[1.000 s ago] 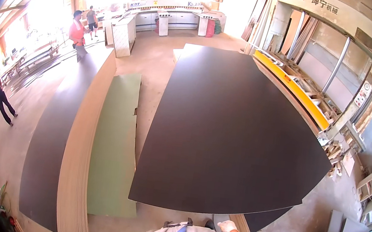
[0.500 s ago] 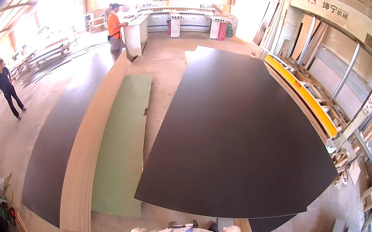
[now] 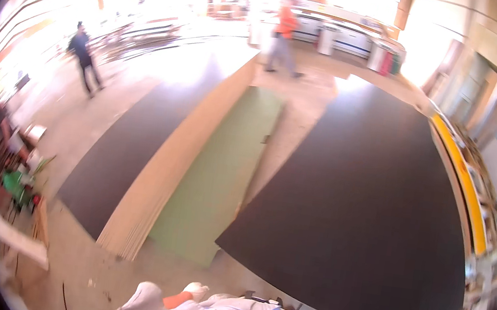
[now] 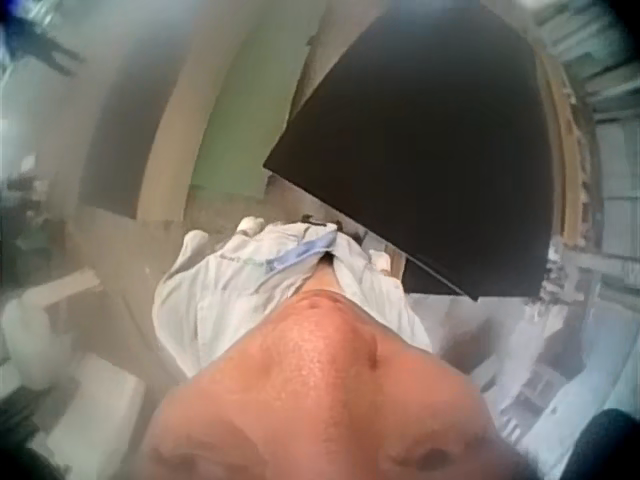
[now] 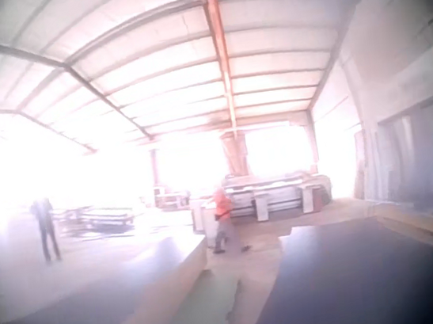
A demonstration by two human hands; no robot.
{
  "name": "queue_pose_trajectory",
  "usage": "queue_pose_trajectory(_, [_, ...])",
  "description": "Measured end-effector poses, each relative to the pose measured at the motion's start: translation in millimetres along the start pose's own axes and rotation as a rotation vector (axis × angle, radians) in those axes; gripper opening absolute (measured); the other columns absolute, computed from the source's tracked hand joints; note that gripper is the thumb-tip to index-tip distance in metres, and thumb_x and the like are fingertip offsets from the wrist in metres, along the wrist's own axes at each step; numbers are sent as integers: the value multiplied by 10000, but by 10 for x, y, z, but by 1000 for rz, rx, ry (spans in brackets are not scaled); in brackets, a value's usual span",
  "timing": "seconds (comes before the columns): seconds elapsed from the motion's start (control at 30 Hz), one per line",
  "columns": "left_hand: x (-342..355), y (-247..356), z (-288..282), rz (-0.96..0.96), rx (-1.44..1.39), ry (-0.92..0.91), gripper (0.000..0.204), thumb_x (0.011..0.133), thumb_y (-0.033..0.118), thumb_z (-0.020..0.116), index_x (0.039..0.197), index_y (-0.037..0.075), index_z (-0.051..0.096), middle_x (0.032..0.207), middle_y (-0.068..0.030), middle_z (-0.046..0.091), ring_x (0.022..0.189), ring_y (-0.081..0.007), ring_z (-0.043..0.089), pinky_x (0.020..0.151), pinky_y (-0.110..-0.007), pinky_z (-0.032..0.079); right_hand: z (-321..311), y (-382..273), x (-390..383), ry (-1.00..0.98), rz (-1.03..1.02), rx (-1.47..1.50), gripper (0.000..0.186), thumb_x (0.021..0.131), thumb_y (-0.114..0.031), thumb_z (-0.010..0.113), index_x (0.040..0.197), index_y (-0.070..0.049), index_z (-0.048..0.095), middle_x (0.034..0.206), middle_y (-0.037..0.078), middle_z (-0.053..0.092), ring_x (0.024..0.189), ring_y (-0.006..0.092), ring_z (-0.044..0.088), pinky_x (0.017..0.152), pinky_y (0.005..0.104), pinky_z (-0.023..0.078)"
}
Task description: The person, with another individual, carries a large wooden board to a cutting machine, positions it for a cut, activates the machine using a touch-screen interface, and then removes the cut piece and the remaining board.
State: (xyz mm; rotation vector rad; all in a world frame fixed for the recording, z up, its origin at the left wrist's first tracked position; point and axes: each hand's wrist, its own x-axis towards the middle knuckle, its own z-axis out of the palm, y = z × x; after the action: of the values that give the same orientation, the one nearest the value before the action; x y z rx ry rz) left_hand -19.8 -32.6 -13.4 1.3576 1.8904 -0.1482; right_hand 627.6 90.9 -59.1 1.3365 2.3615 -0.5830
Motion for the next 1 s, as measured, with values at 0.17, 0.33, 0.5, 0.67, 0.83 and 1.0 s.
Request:
queue_pose_trajectory(0.17, [-189, 235, -82, -318, -487, -14, 530, 1122, 455, 628, 1441, 72, 809, 1469, -245, 787, 1379, -453, 736, 1191, -535, 556, -22, 211, 372, 19, -120, 0, 254, 1075, -312, 638, 1115, -141, 821, 1097, 191, 859, 1062, 410, 833, 899, 566, 655])
queue_pose_trajectory(0.33, [-693, 132, -86, -457, -659, 3, 618, 1093, 524, 635, 1427, 32, 805, 1497, -246, 777, 1410, -456, 715, 1209, -523, 535, -94, 170, 605, -10, -199, -83, 250, 1095, -314, 622, 1105, -157, 816, 1072, 195, 849, 1032, 415, 824, 883, 576, 646])
queue_pose_trajectory(0.5, [-775, 75, 260, -501, -693, -25, 640, 1081, 526, 650, 1446, 22, 798, 1501, -248, 775, 1437, -450, 698, 1221, -514, 528, -220, 194, 646, -13, -242, -151, 251, 1116, -317, 606, 1095, -173, 811, 1047, 198, 839, 1002, 419, 814, 867, 585, 638])
queue_pose_trajectory(0.67, [-844, 70, 326, -480, -687, -40, 635, 1083, 519, 647, 1435, 15, 806, 1504, -245, 775, 1439, -450, 698, 1224, -514, 526, -148, 183, 483, 26, -260, -149, 256, 1128, -306, 588, 1088, -181, 807, 1029, 192, 832, 977, 423, 805, 852, 590, 631])
queue_pose_trajectory(0.83, [-726, 76, 176, -446, -638, -6, 623, 1080, 515, 652, 1422, 21, 816, 1505, -246, 774, 1429, -453, 704, 1221, -517, 531, -49, 145, 610, 169, -318, -80, 268, 1126, -259, 554, 1084, -176, 805, 1015, 159, 825, 952, 429, 792, 832, 586, 627])
queue_pose_trajectory(1.0, [-519, 116, -157, -423, -563, 74, 583, 1091, 504, 647, 1371, 27, 832, 1408, -241, 816, 1351, -430, 747, 1168, -519, 566, 88, -33, 545, 29, -205, -47, 338, 1161, -347, 555, 1242, -144, 814, 1189, 196, 838, 1098, 437, 785, 962, 556, 620])
